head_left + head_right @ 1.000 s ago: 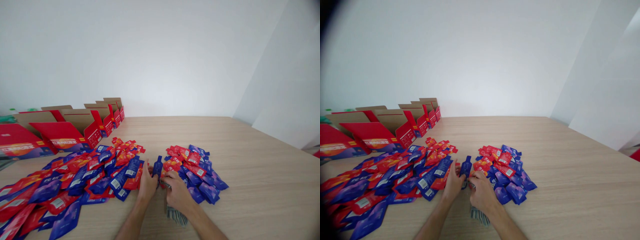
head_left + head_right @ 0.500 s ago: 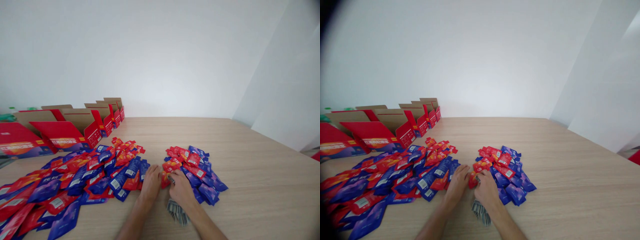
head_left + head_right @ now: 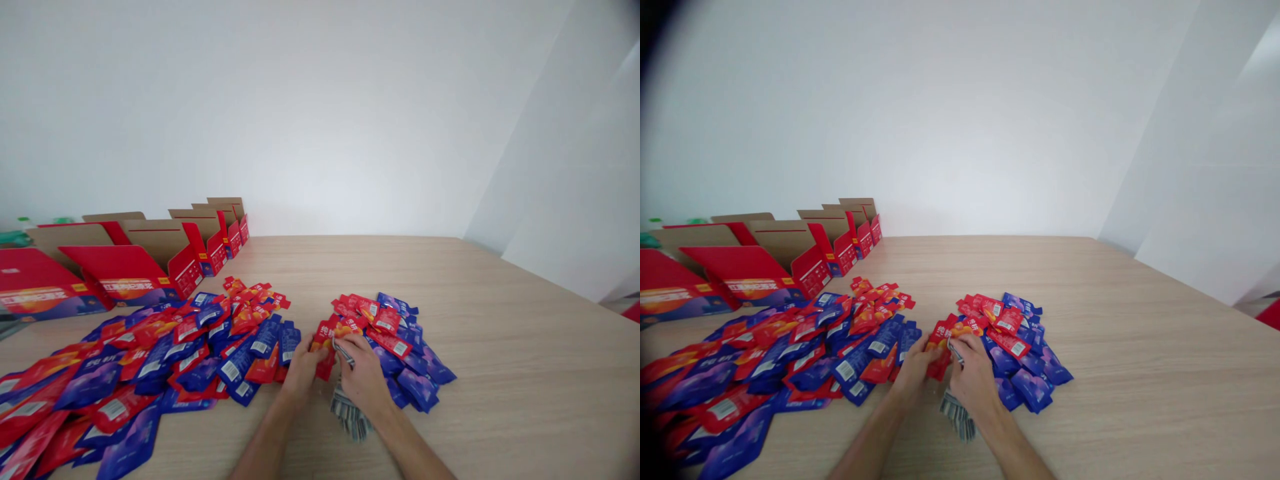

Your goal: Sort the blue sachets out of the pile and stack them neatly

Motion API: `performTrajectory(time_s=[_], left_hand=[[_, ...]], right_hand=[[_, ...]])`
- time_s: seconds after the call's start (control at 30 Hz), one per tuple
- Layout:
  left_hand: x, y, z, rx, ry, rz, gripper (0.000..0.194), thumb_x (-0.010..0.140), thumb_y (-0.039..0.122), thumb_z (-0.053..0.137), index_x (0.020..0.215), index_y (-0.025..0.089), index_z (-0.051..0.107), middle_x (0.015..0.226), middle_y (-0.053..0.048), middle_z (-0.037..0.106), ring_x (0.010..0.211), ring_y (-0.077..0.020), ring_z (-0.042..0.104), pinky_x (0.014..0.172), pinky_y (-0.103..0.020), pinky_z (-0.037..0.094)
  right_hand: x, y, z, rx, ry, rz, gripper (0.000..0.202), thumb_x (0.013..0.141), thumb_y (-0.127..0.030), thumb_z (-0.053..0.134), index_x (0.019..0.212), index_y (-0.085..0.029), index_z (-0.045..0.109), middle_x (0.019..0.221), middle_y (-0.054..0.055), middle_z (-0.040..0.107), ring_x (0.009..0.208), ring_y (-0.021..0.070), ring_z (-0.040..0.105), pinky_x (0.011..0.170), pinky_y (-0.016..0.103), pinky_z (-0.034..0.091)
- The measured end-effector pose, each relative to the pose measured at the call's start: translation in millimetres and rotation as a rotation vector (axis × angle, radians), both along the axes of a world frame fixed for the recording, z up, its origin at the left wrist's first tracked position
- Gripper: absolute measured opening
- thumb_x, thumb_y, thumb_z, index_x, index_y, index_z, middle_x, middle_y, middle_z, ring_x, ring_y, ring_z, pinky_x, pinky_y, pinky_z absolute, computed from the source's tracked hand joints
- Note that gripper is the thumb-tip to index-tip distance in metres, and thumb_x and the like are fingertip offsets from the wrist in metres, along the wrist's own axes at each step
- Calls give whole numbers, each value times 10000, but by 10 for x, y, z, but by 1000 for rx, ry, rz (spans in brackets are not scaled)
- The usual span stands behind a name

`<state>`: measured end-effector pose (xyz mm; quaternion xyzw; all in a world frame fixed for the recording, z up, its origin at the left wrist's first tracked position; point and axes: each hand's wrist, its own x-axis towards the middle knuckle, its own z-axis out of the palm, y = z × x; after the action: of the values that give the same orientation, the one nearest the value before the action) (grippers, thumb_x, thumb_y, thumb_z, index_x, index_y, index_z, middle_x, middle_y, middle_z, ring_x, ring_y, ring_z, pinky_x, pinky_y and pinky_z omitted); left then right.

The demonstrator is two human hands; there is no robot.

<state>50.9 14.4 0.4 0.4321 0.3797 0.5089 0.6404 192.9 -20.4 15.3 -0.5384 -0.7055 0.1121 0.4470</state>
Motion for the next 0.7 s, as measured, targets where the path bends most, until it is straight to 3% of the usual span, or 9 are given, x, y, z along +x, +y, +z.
performTrajectory(time_s=[0.07, 0.17, 0.27, 0.43, 0.6, 0.7], left_hand=[[6, -14, 11, -112, -331, -3, 311, 752, 220, 690, 1057, 172, 655, 939, -65, 717, 808, -182, 659, 767, -295, 504], [1, -23, 0, -209, -549, -26, 269, 805, 260, 668, 1054, 159, 656, 979, -77, 719, 866, -179, 674, 840, -303, 512], [14, -46, -27, -239, -615, -89, 274, 851, 271, 617, 1094, 148, 648, 1035, -89, 713, 911, -187, 676, 888, -319, 511], [117, -131, -30, -201, -647, -185, 364, 853, 234, 607, 1214, 187, 602, 1136, -91, 688, 1016, -213, 659, 926, -341, 501], [79, -128, -1, -222, -642, -146, 314, 858, 238, 602, 1163, 170, 635, 1045, -79, 712, 955, -204, 670, 907, -337, 510], [36, -133, 7, -250, -628, -163, 336, 842, 218, 618, 1175, 174, 635, 1009, -70, 718, 907, -190, 678, 882, -321, 518]], right_hand=[[-62, -61, 56, 25, 19, 80, 319, 874, -123, 466, 1080, -214, 692, 1057, 98, 630, 1012, 226, 581, 915, 380, 503], [-150, -141, 99, 13, -11, 227, 351, 865, -102, 485, 1129, -236, 674, 1081, 87, 615, 1045, 217, 568, 936, 366, 497], [-147, -115, 56, 4, -26, 252, 355, 859, -77, 485, 1099, -247, 684, 1078, 76, 613, 1040, 212, 565, 935, 366, 498], [-11, 2, -13, 71, 17, 10, 385, 869, -67, 448, 1147, -213, 672, 1125, 112, 601, 1081, 239, 548, 975, 434, 475], [-79, -99, 91, 27, -57, 274, 442, 846, -42, 465, 1180, -254, 661, 1101, 77, 620, 1062, 211, 557, 946, 378, 489], [-84, -87, 90, 23, -43, 239, 397, 859, -62, 473, 1133, -255, 685, 1074, 76, 632, 1037, 212, 568, 936, 382, 495]])
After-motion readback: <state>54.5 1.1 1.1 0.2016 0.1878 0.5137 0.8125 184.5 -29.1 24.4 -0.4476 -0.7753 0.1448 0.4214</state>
